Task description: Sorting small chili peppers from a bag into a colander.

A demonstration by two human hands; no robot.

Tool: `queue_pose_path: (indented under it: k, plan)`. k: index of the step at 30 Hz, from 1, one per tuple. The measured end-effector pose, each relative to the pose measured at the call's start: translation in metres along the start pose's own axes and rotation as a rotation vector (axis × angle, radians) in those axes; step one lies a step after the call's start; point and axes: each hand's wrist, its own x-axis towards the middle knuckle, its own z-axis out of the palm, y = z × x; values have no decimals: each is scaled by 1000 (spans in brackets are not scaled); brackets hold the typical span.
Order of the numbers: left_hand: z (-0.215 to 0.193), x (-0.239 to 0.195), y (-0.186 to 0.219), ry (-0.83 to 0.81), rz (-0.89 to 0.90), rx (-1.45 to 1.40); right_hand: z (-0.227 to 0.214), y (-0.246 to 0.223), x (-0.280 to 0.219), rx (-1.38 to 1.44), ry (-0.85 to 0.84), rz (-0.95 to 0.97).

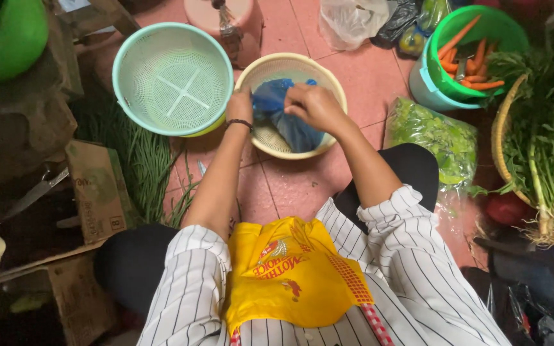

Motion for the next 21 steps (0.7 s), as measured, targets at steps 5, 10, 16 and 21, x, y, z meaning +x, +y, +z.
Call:
queue_pose_path:
  k: [5, 10, 16, 21]
  plan:
    - [-108, -2, 50, 44, -31, -205, -28, -25, 3, 209, 61, 84]
    - [-101, 0, 42, 30, 43, -289, -10, -29, 10, 253, 152, 201]
    - [-145, -55, 106, 125, 321, -328, 34, -2, 3, -106, 123, 101]
    - [-48, -91, 21, -204, -388, -208, 27, 3, 6, -232, 272, 157]
